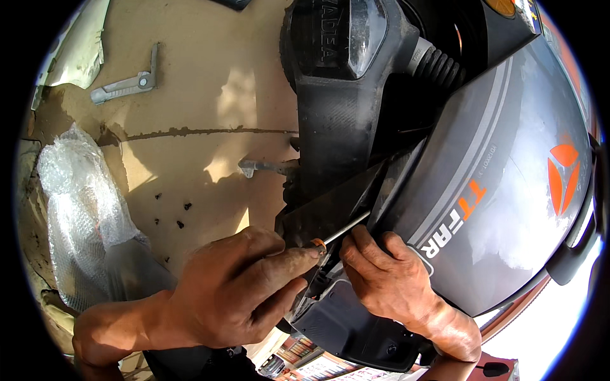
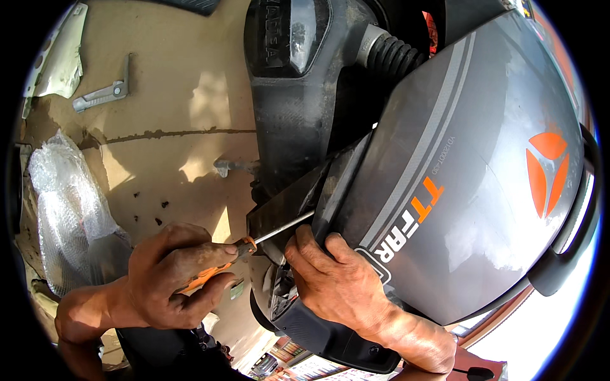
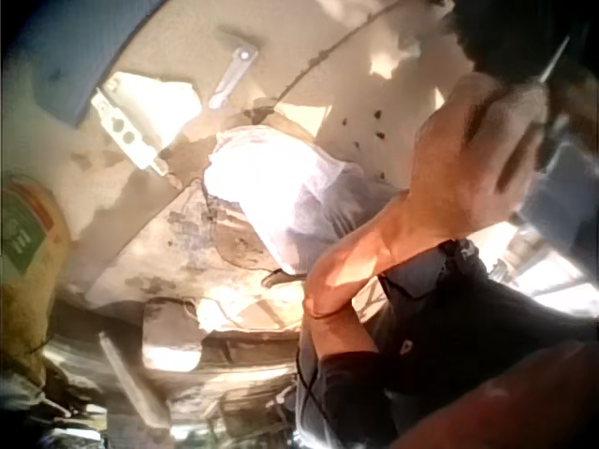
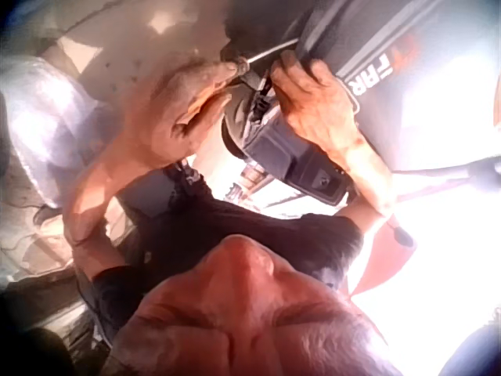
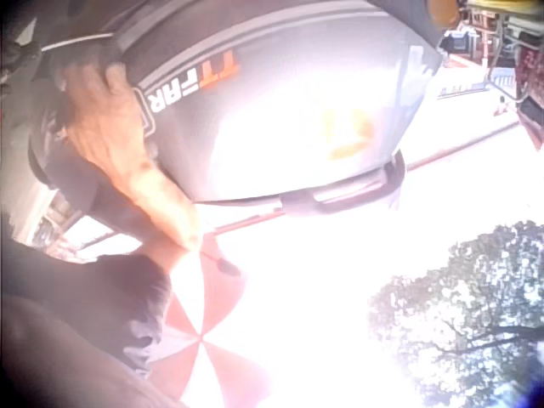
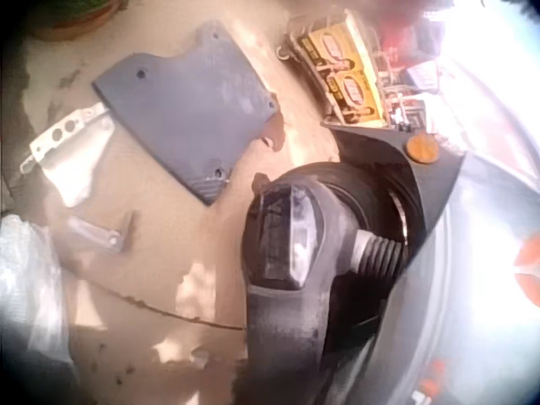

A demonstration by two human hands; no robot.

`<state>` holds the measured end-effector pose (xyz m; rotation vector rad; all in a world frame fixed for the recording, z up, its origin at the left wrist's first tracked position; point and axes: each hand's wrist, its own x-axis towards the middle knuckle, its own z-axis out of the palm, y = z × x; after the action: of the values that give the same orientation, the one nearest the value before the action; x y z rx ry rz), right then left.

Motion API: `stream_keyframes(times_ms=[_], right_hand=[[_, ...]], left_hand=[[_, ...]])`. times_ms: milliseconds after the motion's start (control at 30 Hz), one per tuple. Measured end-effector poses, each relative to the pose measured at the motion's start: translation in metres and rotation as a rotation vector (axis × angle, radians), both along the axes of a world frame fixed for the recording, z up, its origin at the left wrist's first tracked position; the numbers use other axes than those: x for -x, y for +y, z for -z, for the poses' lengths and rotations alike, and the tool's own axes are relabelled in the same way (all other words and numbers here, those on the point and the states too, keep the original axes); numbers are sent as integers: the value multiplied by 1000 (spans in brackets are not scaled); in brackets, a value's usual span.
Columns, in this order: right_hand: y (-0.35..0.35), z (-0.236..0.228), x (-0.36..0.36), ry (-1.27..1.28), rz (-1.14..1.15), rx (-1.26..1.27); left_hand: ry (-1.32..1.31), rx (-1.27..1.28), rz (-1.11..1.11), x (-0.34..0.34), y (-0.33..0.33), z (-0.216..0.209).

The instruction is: The person uses a screwdriver to tighten screws on the side panel of a scooter. They work on multiple fasteners along the edge of the panel, securing it to the frame. The person also handles small plastic clips and adjusts the panel alignment during the process.

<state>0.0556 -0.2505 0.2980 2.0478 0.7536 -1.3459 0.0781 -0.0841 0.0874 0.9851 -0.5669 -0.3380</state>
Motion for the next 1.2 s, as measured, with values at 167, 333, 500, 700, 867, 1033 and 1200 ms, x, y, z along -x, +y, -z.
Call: stream_keyframes(times_ms=[167, 333, 500, 700, 867, 1033, 1200], right_hand=[[-2, -2, 2, 38, 52, 15], [-3, 5, -2, 63, 77, 42], [0, 4, -4, 102, 114, 104], [-8, 3, 1, 113, 1, 92], [-14, 0, 11, 76, 2, 74], [-13, -1, 3, 117, 7, 55], [-20, 0, 1, 114, 21, 33]], left_hand=[[268, -107, 329, -4, 9, -13], [-260, -135, -232, 37, -17, 13], [158, 111, -112, 53, -18, 14], [318, 105, 147, 64, 7, -9], [553, 251, 341, 61, 3, -14], [652, 474, 624, 38, -2, 2], [455, 34, 378, 23, 6, -3]])
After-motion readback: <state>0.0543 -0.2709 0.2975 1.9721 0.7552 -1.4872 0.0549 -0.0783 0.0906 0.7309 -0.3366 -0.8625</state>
